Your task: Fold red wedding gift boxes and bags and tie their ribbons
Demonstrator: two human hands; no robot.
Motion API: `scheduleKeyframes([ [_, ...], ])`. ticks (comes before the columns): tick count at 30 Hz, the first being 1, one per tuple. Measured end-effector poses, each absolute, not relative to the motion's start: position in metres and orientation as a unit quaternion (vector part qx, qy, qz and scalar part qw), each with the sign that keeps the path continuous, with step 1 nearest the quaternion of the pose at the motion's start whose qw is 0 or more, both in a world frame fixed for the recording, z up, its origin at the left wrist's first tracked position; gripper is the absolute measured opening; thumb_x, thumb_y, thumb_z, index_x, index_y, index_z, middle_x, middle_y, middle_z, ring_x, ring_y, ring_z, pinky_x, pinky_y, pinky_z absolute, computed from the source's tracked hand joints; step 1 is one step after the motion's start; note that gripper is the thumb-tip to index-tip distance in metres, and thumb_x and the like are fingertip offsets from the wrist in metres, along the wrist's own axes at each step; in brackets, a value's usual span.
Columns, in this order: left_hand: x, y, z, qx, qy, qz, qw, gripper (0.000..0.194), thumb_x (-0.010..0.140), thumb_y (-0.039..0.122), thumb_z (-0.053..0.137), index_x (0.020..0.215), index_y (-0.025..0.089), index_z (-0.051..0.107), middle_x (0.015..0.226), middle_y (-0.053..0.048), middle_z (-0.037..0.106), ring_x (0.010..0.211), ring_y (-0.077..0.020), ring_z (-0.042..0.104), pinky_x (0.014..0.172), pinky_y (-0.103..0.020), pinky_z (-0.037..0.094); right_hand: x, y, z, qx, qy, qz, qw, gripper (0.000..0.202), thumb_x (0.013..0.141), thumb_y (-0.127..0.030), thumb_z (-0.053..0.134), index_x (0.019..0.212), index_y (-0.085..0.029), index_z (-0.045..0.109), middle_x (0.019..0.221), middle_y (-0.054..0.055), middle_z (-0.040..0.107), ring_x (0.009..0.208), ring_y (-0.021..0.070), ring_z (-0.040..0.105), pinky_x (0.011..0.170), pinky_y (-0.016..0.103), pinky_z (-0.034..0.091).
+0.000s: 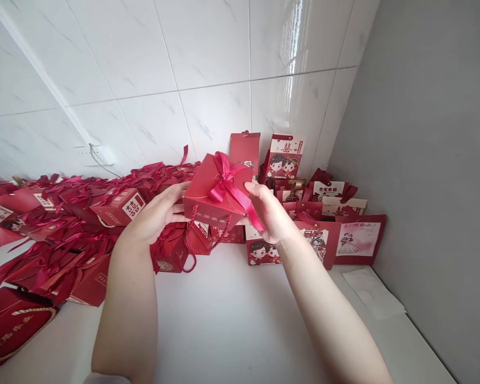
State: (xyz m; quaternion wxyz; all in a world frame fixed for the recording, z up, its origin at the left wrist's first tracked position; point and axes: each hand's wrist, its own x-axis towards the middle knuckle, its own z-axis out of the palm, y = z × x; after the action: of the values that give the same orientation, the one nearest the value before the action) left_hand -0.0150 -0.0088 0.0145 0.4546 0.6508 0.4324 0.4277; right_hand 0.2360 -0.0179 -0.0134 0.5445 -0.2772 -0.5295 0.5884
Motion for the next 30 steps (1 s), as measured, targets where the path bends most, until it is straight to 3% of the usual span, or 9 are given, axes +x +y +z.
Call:
scheduleKeyframes([
  [4, -0.008, -0.009, 0.015, 0.683, 0.394, 0.394, 0.472, 0.073, 0.087, 0.074, 0.047, 0.143, 0.029, 0.052, 0.145, -0.013, 0.054, 0.112, -0.0297, 0.064, 0.091, -0.045, 0.058, 0.228, -0.015, -0.014, -0.278, -0.494, 0.595, 0.570, 0.038, 0.088, -0.051, 0.052, 0.121, -0.030, 0.051, 0.117, 0.004, 0.070, 0.096, 0.0235, 0.070, 0.073, 0.036, 0.060],
  [9, 0.010, -0.006, 0.007, 0.685, 0.428, 0.389, 0.442, 0.062, 0.086, 0.063, 0.061, 0.140, 0.035, 0.053, 0.139, -0.008, 0.059, 0.125, -0.0300, 0.057, 0.091, -0.040, 0.057, 0.229, -0.010, -0.022, -0.307, -0.514, 0.582, 0.550, 0.040, 0.086, -0.053, 0.059, 0.119, -0.032, 0.052, 0.123, 0.003, 0.066, 0.100, 0.0237, 0.069, 0.079, 0.038, 0.060],
  [13, 0.017, 0.003, 0.003, 0.631, 0.396, 0.442, 0.500, 0.055, 0.088, 0.061, 0.056, 0.132, 0.028, 0.058, 0.128, -0.007, 0.066, 0.109, -0.0265, 0.065, 0.077, -0.034, 0.060, 0.242, -0.009, -0.024, -0.325, -0.577, 0.576, 0.479, 0.044, 0.087, -0.058, 0.065, 0.121, -0.032, 0.058, 0.120, 0.004, 0.068, 0.101, 0.0229, 0.068, 0.085, 0.038, 0.059],
  [16, 0.015, 0.009, 0.004, 0.582, 0.383, 0.480, 0.532, 0.055, 0.087, 0.062, 0.051, 0.126, 0.024, 0.061, 0.109, -0.006, 0.072, 0.090, -0.0250, 0.069, 0.066, -0.032, 0.059, 0.253, -0.003, -0.025, -0.348, -0.588, 0.570, 0.456, 0.053, 0.089, -0.068, 0.055, 0.127, -0.031, 0.057, 0.113, 0.005, 0.069, 0.085, 0.0191, 0.070, 0.074, 0.031, 0.059],
  [19, 0.009, 0.012, 0.005, 0.554, 0.381, 0.485, 0.559, 0.055, 0.085, 0.061, 0.050, 0.122, 0.023, 0.063, 0.098, -0.005, 0.073, 0.086, -0.0260, 0.070, 0.065, -0.033, 0.058, 0.258, 0.007, -0.028, -0.402, -0.558, 0.561, 0.462, 0.067, 0.088, -0.077, 0.043, 0.126, -0.024, 0.058, 0.097, 0.007, 0.070, 0.067, 0.0172, 0.067, 0.056, 0.028, 0.053],
  [22, 0.004, 0.014, 0.003, 0.528, 0.389, 0.476, 0.586, 0.053, 0.084, 0.060, 0.053, 0.118, 0.022, 0.065, 0.091, -0.004, 0.074, 0.086, -0.0268, 0.070, 0.066, -0.033, 0.057, 0.260, 0.011, -0.032, -0.381, -0.574, 0.543, 0.481, 0.068, 0.089, -0.076, 0.043, 0.134, -0.026, 0.054, 0.125, 0.010, 0.066, 0.101, 0.0232, 0.068, 0.074, 0.033, 0.059],
  [25, 0.002, 0.015, 0.000, 0.502, 0.394, 0.471, 0.609, 0.055, 0.083, 0.064, 0.052, 0.115, 0.021, 0.068, 0.086, -0.005, 0.074, 0.084, -0.0274, 0.071, 0.066, -0.034, 0.056, 0.260, 0.003, -0.030, -0.271, -0.656, 0.523, 0.472, 0.067, 0.090, -0.068, 0.055, 0.147, -0.036, 0.042, 0.158, 0.003, 0.039, 0.144, 0.0262, 0.040, 0.110, 0.045, 0.045],
  [27, 0.003, 0.016, -0.003, 0.503, 0.391, 0.459, 0.619, 0.059, 0.083, 0.067, 0.052, 0.115, 0.020, 0.068, 0.086, -0.006, 0.075, 0.084, -0.0280, 0.072, 0.067, -0.035, 0.057, 0.258, -0.005, -0.027, -0.237, -0.701, 0.497, 0.454, 0.079, 0.084, -0.056, 0.071, 0.151, -0.041, 0.034, 0.165, -0.003, 0.024, 0.153, 0.0246, 0.022, 0.121, 0.047, 0.032],
  [30, 0.006, 0.017, -0.007, 0.564, 0.390, 0.421, 0.593, 0.068, 0.084, 0.074, 0.047, 0.119, 0.020, 0.068, 0.092, -0.009, 0.076, 0.087, -0.0299, 0.072, 0.068, -0.037, 0.058, 0.254, -0.010, -0.024, -0.241, -0.708, 0.502, 0.433, 0.093, 0.078, -0.040, 0.082, 0.153, -0.042, 0.029, 0.166, -0.004, 0.021, 0.152, 0.0240, 0.025, 0.122, 0.046, 0.032],
])
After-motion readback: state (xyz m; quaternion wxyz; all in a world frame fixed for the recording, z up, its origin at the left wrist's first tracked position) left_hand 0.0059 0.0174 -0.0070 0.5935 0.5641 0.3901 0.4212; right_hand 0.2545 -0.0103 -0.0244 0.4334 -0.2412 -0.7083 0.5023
